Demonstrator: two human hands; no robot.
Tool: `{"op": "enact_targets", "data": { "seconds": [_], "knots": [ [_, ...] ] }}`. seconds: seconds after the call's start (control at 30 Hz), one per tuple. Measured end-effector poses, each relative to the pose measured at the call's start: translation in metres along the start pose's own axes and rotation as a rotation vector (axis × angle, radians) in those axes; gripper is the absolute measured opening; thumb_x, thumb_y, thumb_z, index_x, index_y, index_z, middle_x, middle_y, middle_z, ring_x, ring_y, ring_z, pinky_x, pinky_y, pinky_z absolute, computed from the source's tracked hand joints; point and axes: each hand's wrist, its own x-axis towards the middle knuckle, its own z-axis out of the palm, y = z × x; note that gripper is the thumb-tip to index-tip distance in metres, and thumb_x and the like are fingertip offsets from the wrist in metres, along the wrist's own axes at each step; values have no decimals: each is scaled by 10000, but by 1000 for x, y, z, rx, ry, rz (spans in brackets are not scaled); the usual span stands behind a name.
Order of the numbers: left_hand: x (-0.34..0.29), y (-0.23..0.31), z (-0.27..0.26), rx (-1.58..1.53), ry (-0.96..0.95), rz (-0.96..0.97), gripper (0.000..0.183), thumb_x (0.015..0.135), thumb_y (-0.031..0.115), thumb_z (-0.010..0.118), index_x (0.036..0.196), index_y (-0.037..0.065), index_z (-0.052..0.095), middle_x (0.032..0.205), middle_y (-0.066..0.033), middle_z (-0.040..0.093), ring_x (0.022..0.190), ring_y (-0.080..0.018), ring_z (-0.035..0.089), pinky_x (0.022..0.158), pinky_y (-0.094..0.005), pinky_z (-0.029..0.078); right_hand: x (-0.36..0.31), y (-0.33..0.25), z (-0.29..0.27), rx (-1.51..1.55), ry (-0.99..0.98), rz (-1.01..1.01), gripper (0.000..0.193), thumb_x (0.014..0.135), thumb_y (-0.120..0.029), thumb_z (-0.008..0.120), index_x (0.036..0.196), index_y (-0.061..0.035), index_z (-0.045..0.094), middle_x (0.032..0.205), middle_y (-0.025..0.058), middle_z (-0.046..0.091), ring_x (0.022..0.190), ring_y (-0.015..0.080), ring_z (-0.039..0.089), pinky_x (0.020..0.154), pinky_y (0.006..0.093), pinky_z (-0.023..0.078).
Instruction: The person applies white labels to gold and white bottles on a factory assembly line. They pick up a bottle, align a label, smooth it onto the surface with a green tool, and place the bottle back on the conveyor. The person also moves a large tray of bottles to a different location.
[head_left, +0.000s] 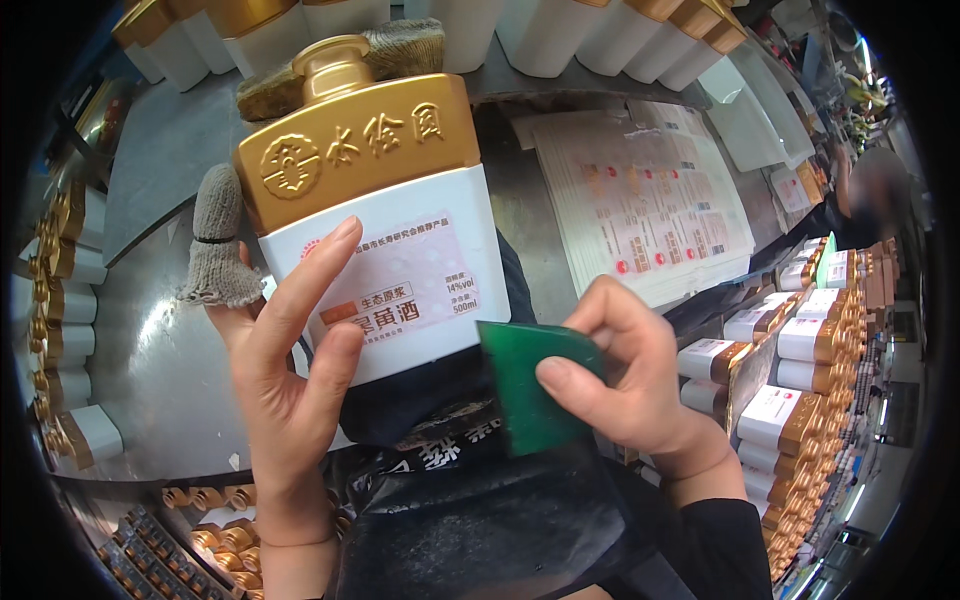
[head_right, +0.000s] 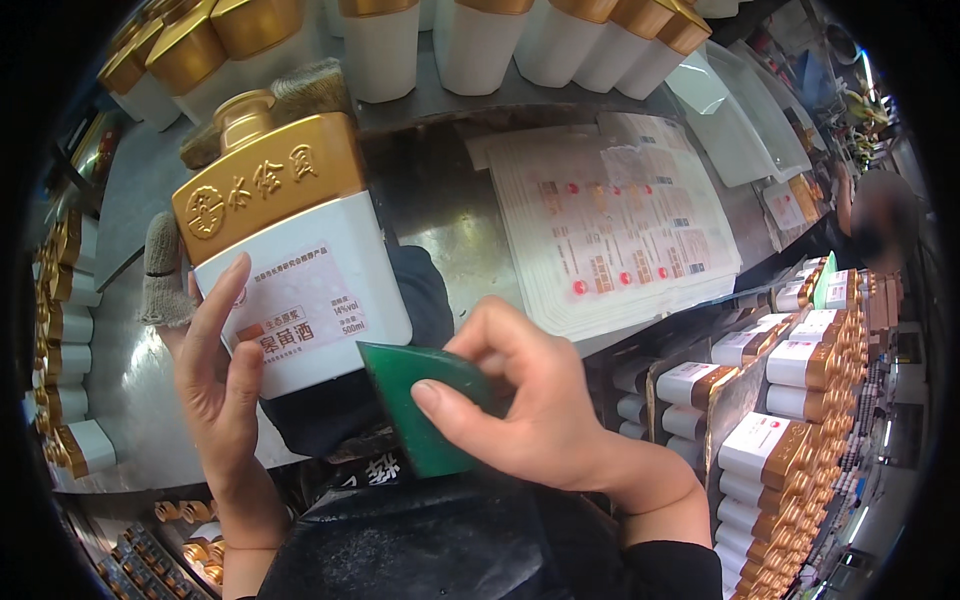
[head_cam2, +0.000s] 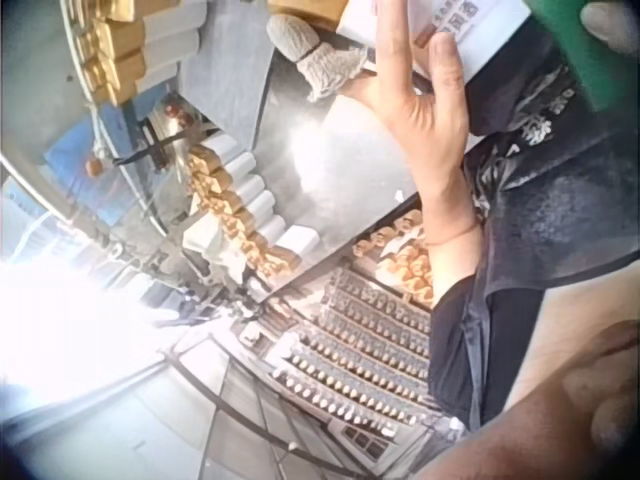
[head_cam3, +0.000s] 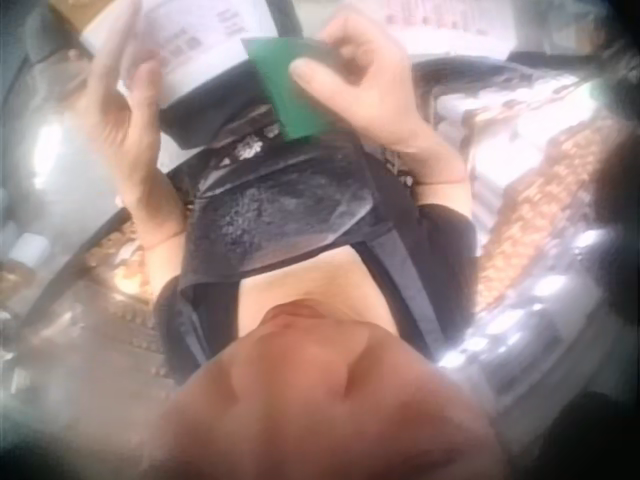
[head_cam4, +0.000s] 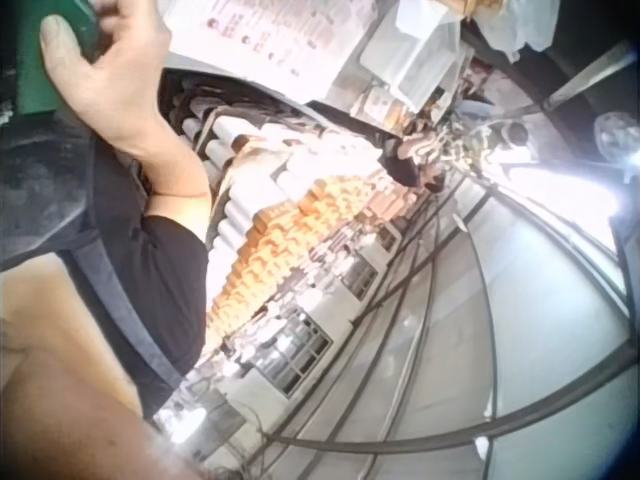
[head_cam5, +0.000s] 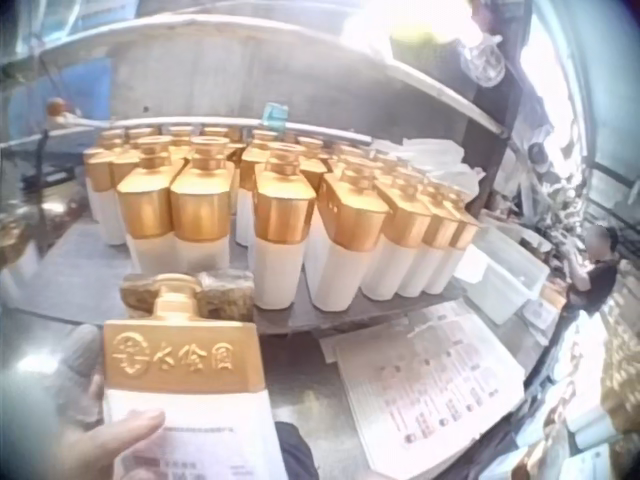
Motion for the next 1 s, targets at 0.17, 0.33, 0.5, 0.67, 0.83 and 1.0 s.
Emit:
{"op": "enact_targets", "data": {
  "seconds": [0.17,0.33,0.5,0.67,0.83,1.0],
  "knots": [
    [3,-1,0,96,-18,24,431,811,133,666,1240,122,625,1458,-166,305,1357,-299,238,1121,-358,172,6,13,3,-66,-14,-91,198,835,-98,675,859,-9,499,692,41,632,632,41,587,522,191,422],
    [2,-4,1,73,7,52,420,818,149,667,1236,122,627,1433,-156,345,1352,-296,237,1121,-374,172,7,1,3,-84,-59,31,219,855,-109,659,888,-21,461,790,20,574,707,30,538,623,177,419],
    [1,-2,-1,95,-33,12,420,823,156,665,1240,125,623,1431,-146,351,1355,-300,235,1124,-383,167,9,6,1,-102,-44,-5,211,845,-102,664,874,-16,474,756,31,596,676,35,559,586,182,422],
    [0,-5,0,81,-20,3,419,823,159,666,1239,128,623,1435,-141,345,1357,-305,237,1126,-387,166,11,9,3,-102,-16,-75,200,828,-100,675,848,-10,497,684,53,637,629,50,598,521,194,432],
    [1,-1,-2,89,-60,-31,417,820,155,670,1234,130,625,1469,-152,290,1366,-312,234,1128,-393,171,13,8,0,-98,-29,-75,201,827,-99,675,848,-9,497,685,53,637,629,48,596,519,190,433],
    [0,-6,1,54,-13,-1,416,820,155,671,1233,131,626,1485,-157,256,1373,-314,232,1124,-394,192,13,9,0,-107,-33,-69,201,821,-95,678,844,-11,497,674,50,635,617,41,587,513,187,423]
  ]
}}
